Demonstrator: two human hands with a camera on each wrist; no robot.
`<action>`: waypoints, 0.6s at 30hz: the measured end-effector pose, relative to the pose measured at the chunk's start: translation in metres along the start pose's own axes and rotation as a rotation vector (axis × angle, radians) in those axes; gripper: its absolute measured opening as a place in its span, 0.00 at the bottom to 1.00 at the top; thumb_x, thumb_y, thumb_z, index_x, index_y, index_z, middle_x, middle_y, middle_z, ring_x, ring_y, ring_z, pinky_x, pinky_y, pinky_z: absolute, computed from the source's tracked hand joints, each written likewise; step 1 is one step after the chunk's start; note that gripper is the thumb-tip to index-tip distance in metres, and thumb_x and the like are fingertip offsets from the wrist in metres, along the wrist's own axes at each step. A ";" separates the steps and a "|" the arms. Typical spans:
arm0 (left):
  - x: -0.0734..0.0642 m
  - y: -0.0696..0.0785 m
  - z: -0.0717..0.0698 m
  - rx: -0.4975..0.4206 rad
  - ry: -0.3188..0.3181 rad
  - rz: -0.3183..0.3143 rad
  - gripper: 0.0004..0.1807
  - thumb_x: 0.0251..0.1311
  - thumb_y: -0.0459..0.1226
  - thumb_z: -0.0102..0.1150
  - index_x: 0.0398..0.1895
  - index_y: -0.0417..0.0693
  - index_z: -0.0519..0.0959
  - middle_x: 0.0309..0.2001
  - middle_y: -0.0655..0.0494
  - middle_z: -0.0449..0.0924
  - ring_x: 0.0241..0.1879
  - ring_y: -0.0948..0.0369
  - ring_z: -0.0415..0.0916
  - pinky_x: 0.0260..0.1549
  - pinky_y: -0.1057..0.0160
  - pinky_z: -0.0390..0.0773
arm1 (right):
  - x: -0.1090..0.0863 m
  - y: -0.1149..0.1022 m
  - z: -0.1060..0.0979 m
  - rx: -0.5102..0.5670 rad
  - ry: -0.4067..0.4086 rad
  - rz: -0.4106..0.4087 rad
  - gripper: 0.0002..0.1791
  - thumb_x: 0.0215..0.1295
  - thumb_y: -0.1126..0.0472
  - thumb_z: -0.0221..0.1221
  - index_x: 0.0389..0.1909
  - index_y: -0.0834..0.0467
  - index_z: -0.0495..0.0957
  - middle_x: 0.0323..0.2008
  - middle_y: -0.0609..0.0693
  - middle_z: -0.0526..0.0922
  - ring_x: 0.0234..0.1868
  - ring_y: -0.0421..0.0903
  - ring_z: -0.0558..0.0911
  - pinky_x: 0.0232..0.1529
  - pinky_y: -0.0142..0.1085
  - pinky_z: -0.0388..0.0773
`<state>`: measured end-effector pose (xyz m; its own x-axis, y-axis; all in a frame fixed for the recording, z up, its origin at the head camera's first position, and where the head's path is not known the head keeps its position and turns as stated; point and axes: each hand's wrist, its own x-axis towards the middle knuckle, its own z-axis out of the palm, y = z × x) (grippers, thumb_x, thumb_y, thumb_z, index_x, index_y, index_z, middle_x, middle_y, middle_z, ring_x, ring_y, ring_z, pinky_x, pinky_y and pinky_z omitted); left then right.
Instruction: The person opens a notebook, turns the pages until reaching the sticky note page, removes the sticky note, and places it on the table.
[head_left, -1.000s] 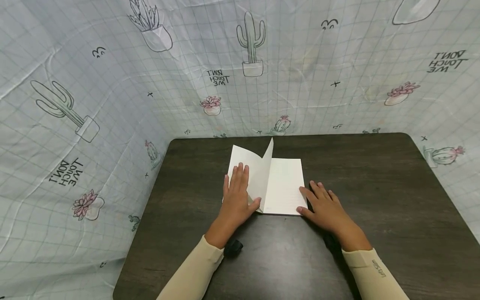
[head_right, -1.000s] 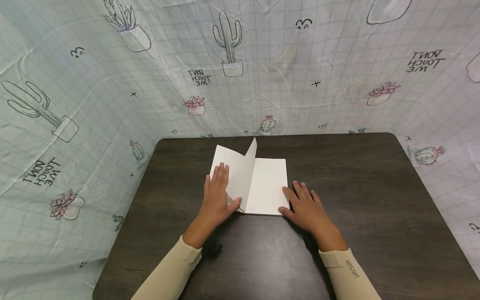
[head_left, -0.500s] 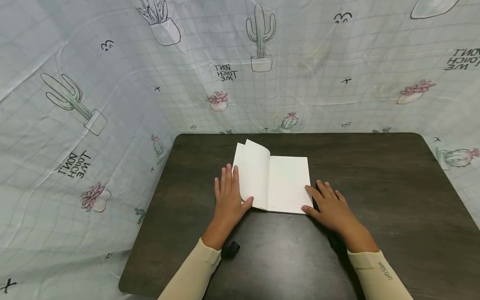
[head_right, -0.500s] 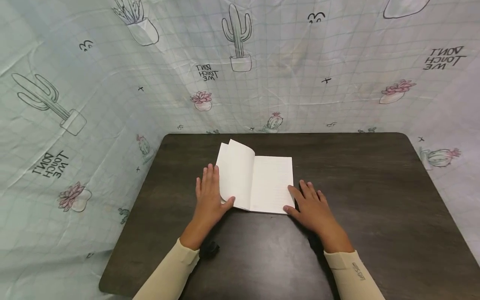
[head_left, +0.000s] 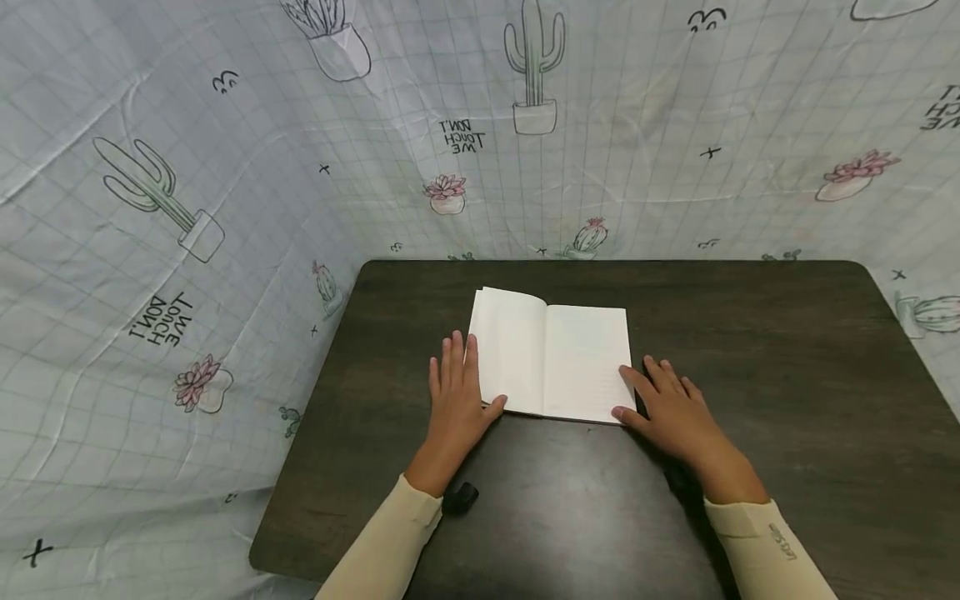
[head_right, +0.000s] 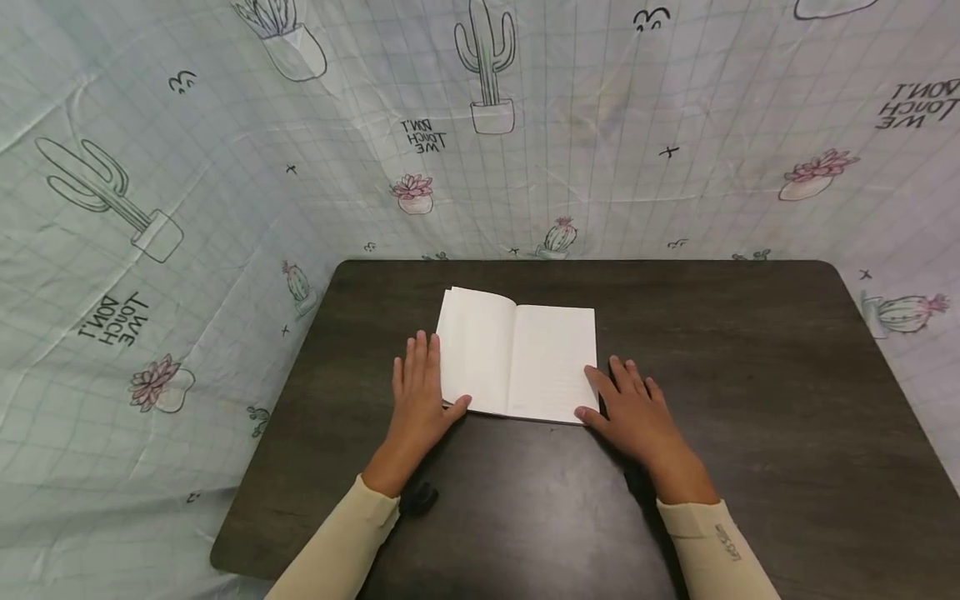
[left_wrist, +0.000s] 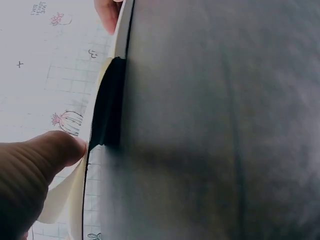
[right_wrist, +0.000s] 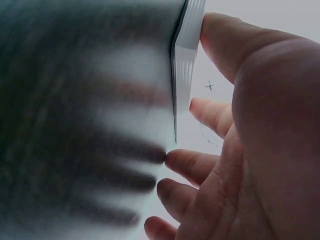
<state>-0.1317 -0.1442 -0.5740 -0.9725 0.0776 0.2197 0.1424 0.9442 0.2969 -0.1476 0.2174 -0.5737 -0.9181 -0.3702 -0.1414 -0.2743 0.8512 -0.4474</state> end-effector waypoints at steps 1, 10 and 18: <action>0.000 0.000 0.001 0.010 0.000 0.005 0.68 0.62 0.54 0.79 0.90 0.47 0.39 0.89 0.42 0.35 0.88 0.45 0.33 0.81 0.33 0.43 | 0.000 0.001 0.000 0.000 0.000 0.001 0.47 0.77 0.34 0.60 0.87 0.53 0.56 0.84 0.72 0.48 0.84 0.75 0.46 0.76 0.76 0.42; 0.005 0.002 0.002 0.133 -0.001 0.163 0.63 0.64 0.52 0.77 0.90 0.48 0.44 0.89 0.41 0.35 0.88 0.44 0.35 0.82 0.35 0.48 | 0.002 0.004 -0.001 -0.009 -0.004 0.012 0.48 0.77 0.33 0.60 0.87 0.52 0.57 0.85 0.72 0.48 0.85 0.74 0.46 0.76 0.76 0.43; 0.013 0.015 -0.002 0.252 0.020 0.461 0.50 0.65 0.37 0.66 0.88 0.47 0.53 0.89 0.41 0.42 0.88 0.46 0.42 0.83 0.44 0.52 | 0.001 0.006 0.002 -0.025 0.026 -0.012 0.47 0.77 0.33 0.60 0.86 0.53 0.59 0.84 0.71 0.50 0.84 0.73 0.48 0.76 0.76 0.45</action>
<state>-0.1422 -0.1292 -0.5647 -0.8154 0.4994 0.2928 0.5035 0.8614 -0.0669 -0.1493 0.2219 -0.5787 -0.9216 -0.3713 -0.1130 -0.2925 0.8557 -0.4268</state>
